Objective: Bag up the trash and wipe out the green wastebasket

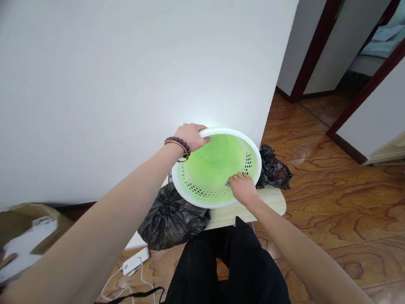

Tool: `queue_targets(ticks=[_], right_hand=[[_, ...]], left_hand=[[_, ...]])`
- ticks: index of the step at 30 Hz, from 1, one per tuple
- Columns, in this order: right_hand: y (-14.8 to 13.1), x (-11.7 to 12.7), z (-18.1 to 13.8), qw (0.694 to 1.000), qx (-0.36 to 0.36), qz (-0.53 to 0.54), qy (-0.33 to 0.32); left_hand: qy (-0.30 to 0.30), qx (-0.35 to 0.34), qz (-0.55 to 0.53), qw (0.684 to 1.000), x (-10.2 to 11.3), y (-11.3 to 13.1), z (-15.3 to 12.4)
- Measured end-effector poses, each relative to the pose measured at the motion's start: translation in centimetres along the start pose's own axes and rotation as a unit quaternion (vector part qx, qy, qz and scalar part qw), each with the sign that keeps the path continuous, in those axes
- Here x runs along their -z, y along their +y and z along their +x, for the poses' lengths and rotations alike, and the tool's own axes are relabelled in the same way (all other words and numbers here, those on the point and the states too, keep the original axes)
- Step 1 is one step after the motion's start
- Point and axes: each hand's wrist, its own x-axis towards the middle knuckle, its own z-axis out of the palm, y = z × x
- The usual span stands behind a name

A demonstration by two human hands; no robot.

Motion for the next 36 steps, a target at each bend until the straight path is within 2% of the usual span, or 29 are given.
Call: queue_targets(ticks=[9,23,28,36], right_hand=[[-0.5,-0.7,0.0,0.999,-0.036,0.018,-0.008],[-1.3,-1.3,0.0,0.999,-0.024,0.036,-0.015],[-1.6,-1.2,0.0,0.998,-0.037,0.034,-0.032],[-1.8,-2.1,0.1,0.998,-0.040,0.051,-0.017]], left_hand=[[-0.001,0.012,-0.010,1.000,-0.1,0.4,0.1],[-0.016,0.026,-0.012,0.999,0.4,1.0,-0.6],[-0.007,0.017,-0.018,1.000,0.2,0.9,-0.6],[-0.020,0.009,-0.033,0.999,-0.3,0.9,-0.4]])
